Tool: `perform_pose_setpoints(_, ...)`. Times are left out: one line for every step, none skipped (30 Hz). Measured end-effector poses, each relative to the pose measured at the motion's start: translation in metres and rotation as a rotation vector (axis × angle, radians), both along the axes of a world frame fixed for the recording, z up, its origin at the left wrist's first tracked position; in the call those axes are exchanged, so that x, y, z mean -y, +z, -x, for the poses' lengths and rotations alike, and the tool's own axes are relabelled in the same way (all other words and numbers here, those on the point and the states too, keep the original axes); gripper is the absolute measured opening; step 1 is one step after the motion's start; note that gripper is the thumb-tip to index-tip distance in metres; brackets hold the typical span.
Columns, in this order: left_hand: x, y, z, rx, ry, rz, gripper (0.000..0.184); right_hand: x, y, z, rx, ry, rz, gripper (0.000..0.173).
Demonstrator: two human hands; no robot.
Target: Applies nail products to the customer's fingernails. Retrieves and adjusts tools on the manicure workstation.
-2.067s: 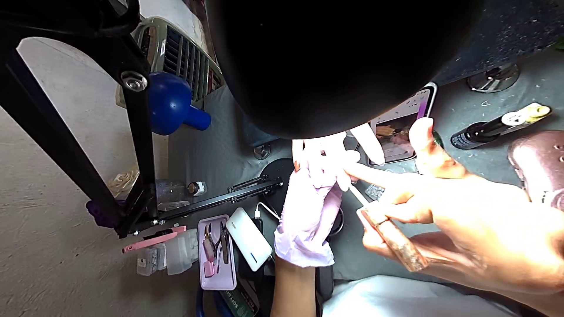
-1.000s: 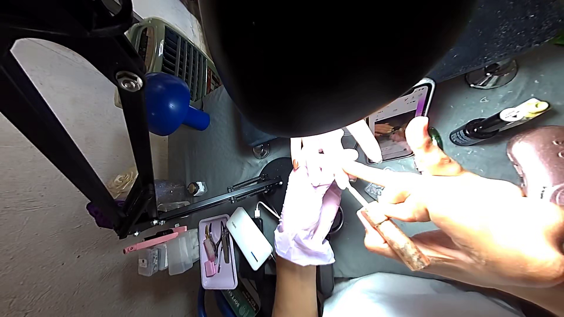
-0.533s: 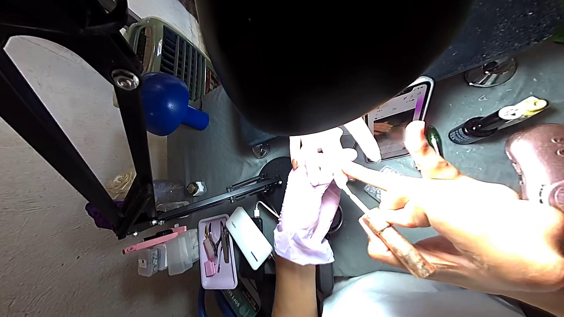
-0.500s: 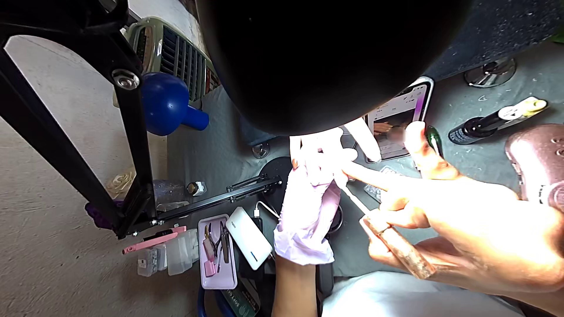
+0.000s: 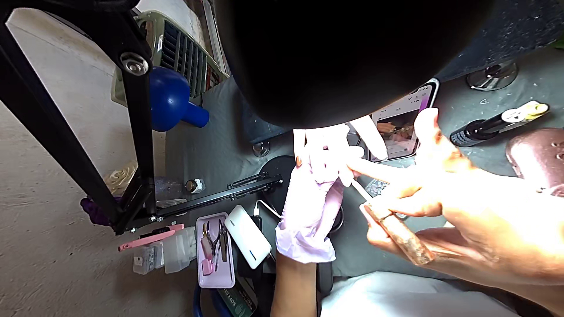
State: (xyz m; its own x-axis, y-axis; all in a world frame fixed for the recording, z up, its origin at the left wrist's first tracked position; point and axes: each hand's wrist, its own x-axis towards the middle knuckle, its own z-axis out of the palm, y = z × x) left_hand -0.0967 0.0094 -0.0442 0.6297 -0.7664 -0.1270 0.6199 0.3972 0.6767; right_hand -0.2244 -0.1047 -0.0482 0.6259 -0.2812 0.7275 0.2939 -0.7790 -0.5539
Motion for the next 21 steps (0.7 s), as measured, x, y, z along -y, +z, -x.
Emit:
perform_pose_setpoints(0.0000,-0.0002,-0.0001,0.004,-0.001,-0.003,0.022,0.0000,-0.0003,0.0001,-0.003,-0.001,0.004,0.020)
perform_pose_setpoints(0.0001,-0.0005,-0.0001,0.005,-0.001,0.001,0.021,0.0002,-0.0004,0.0002,-0.007,0.000,0.007,0.020)
perform_pose_setpoints(0.0001,-0.0004,0.0002,-0.001,0.003,0.003,0.021,0.0005,-0.0002,0.0002,-0.011,0.002,0.009,0.020)
perform_pose_setpoints(0.0004,0.0002,0.0007,-0.008,0.008,0.003,0.021,0.0006,-0.0002,-0.0001,-0.009,0.001,0.010,0.020)
perform_pose_setpoints(0.0006,0.0007,0.0011,-0.011,0.011,0.000,0.022,0.0007,-0.0003,-0.0003,-0.006,0.002,0.012,0.020)
perform_pose_setpoints(0.0006,0.0008,0.0012,-0.012,0.010,0.002,0.022,0.0010,-0.0005,-0.0003,-0.008,0.005,0.013,0.020)
perform_pose_setpoints(0.0007,0.0009,0.0010,-0.011,0.011,0.000,0.023,0.0013,-0.0005,-0.0004,-0.006,0.010,0.013,0.020)
perform_pose_setpoints(0.0010,0.0013,0.0010,-0.011,0.015,-0.004,0.022,0.0015,-0.0007,-0.0007,-0.003,0.010,0.011,0.020)
perform_pose_setpoints(0.0007,0.0011,0.0011,-0.010,0.017,-0.005,0.023,0.0017,-0.0008,-0.0008,0.000,0.008,0.012,0.020)
perform_pose_setpoints(0.0006,0.0009,0.0014,-0.009,0.016,-0.008,0.023,0.0019,-0.0011,-0.0004,0.001,0.009,0.011,0.020)
perform_pose_setpoints(0.0004,0.0003,0.0012,-0.010,0.015,-0.003,0.023,0.0019,-0.0015,-0.0002,-0.002,0.009,0.010,0.020)
perform_pose_setpoints(0.0004,-0.0001,0.0011,-0.011,0.015,0.005,0.022,0.0017,-0.0018,-0.0003,-0.002,0.005,0.012,0.020)
perform_pose_setpoints(0.0003,-0.0001,0.0013,-0.013,0.014,0.012,0.021,0.0015,-0.0021,-0.0002,-0.002,0.002,0.007,0.021)
perform_pose_setpoints(0.0001,-0.0002,0.0013,-0.010,0.010,0.020,0.021,0.0017,-0.0021,0.0002,-0.002,0.005,0.003,0.021)
perform_pose_setpoints(0.0000,-0.0002,0.0012,-0.003,0.007,0.020,0.021,0.0020,-0.0018,0.0005,-0.005,0.010,0.004,0.021)
perform_pose_setpoints(-0.0001,-0.0001,0.0014,0.002,0.006,0.015,0.021,0.0024,-0.0016,0.0007,-0.006,0.015,0.008,0.021)
perform_pose_setpoints(0.0000,0.0004,0.0017,0.005,0.008,0.000,0.022,0.0026,-0.0016,0.0010,-0.010,0.019,0.008,0.021)
perform_pose_setpoints(0.0002,0.0007,0.0019,0.006,0.008,-0.011,0.023,0.0028,-0.0016,0.0013,-0.011,0.020,0.008,0.021)
perform_pose_setpoints(0.0000,0.0007,0.0019,0.007,0.004,-0.016,0.024,0.0027,-0.0020,0.0014,-0.011,0.016,0.007,0.021)
perform_pose_setpoints(-0.0001,0.0006,0.0018,0.009,0.001,-0.017,0.024,0.0027,-0.0022,0.0016,-0.009,0.018,0.006,0.021)
perform_pose_setpoints(-0.0001,0.0001,0.0014,0.009,0.001,-0.012,0.024,0.0027,-0.0024,0.0017,-0.009,0.022,0.002,0.021)
